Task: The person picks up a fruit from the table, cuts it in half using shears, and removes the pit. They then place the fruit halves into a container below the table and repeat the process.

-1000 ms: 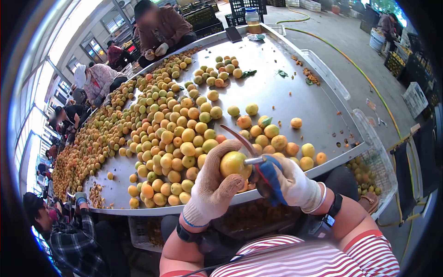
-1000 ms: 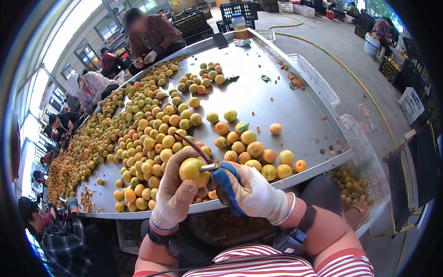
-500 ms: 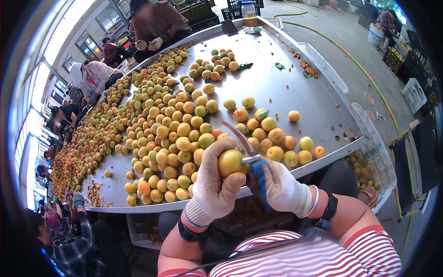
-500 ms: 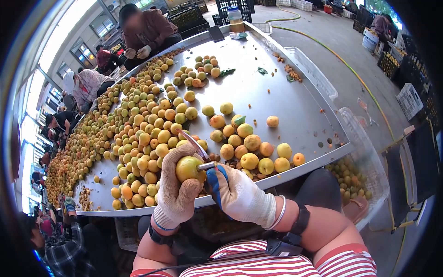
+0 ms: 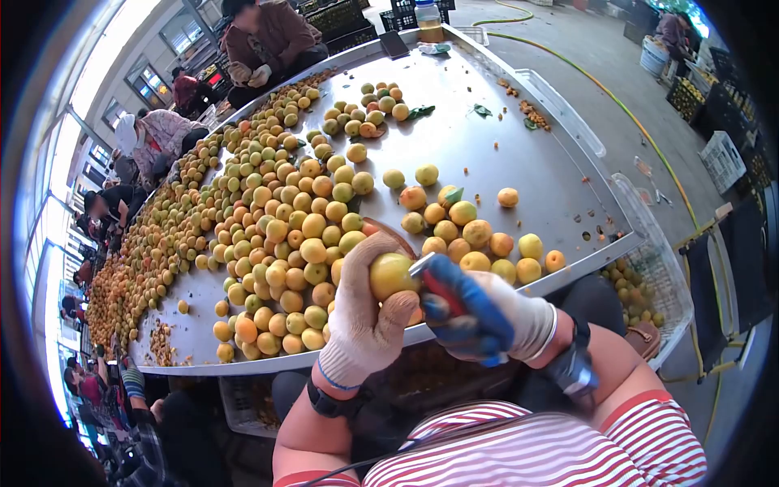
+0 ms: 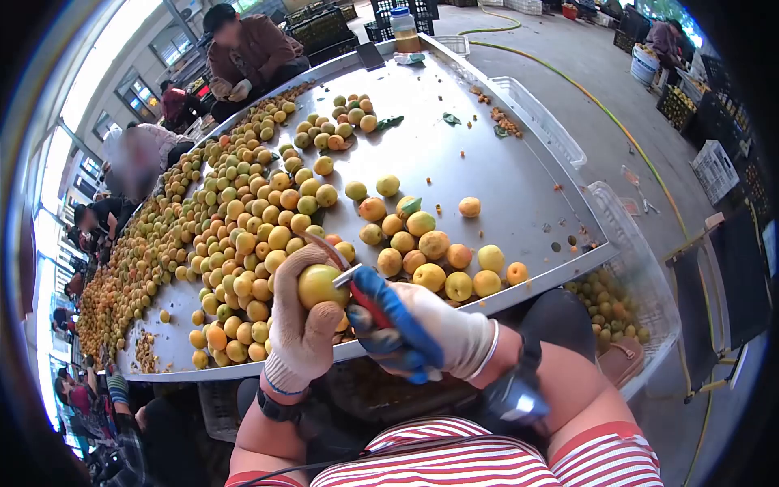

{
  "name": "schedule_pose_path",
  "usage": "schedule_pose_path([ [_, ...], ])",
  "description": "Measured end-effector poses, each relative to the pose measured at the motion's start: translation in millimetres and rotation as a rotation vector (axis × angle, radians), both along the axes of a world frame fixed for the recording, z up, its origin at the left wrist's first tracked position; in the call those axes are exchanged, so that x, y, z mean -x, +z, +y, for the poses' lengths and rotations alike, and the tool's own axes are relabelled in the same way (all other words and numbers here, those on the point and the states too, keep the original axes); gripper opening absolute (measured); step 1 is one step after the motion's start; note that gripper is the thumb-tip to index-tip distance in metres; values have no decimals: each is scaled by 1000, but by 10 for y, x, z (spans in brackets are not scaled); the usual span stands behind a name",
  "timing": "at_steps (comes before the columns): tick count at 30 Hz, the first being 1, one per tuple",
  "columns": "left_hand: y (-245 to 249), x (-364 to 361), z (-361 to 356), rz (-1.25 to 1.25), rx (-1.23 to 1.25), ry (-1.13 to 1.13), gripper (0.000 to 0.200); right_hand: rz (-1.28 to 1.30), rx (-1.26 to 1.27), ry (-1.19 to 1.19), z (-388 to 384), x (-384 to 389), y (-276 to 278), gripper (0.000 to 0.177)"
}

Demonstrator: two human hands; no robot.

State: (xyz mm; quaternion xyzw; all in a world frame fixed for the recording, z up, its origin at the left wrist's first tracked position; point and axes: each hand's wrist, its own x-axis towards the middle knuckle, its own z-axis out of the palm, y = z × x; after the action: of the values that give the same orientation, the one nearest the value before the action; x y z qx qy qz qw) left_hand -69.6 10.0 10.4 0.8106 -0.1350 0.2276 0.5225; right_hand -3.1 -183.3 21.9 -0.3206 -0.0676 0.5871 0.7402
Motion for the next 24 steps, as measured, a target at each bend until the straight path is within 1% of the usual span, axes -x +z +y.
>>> schedule_pose_path([
  [1,-18,2,-3,0,94,-36,63,311,-183,142,-37,-33,-12,55],
  [2,-68,10,-92,27,291,-49,64,250,-290,222,-96,21,53,55],
  [3,-40,8,-94,25,293,-46,64,249,-287,225,-111,10,56,55],
  [5,83,9,-83,57,336,-85,64,249,-560,96,-109,-36,50,57],
  [6,124,12,-118,21,375,-49,67,255,-537,3,-81,-135,-35,58],
  [7,170,11,-135,18,372,-49,67,253,-540,4,-55,-114,-42,58],
  [9,227,6,-168,-90,150,91,70,-188,-15,-321,27,-16,-52,53],
  [11,156,-4,-183,-116,154,132,71,-366,89,-256,31,70,90,41],
  [13,178,6,-159,-211,-286,197,68,-444,189,-358,56,125,116,34],
  [14,255,44,-193,-206,-344,176,59,-399,156,-413,74,81,-4,34],
  [15,226,46,-183,-208,-341,168,59,-355,124,-467,88,33,-123,34],
  [16,177,46,-159,-173,-189,97,55,-228,88,-461,12,31,69,33],
  [17,145,57,-147,-136,-37,28,50,-228,91,-466,-10,24,63,33],
  [18,147,86,-153,-46,124,-33,51,-391,50,-498,-24,23,51,34],
  [19,203,100,-189,-45,125,-34,51,-555,7,-527,-30,19,46,34],
  [20,298,118,-245,69,318,-69,55,-526,62,-508,-41,7,105,35],
  [21,374,138,-279,182,510,-103,59,-526,62,-507,-62,-32,106,35],
  [22,425,165,-235,325,520,-132,67,-498,49,-448,-103,-73,95,37],
  [23,441,176,-239,325,520,-130,67,-469,35,-389,-121,-94,84,38],
  [24,451,183,-245,384,552,-146,68,-469,35,-387,-108,-92,81,38],
])
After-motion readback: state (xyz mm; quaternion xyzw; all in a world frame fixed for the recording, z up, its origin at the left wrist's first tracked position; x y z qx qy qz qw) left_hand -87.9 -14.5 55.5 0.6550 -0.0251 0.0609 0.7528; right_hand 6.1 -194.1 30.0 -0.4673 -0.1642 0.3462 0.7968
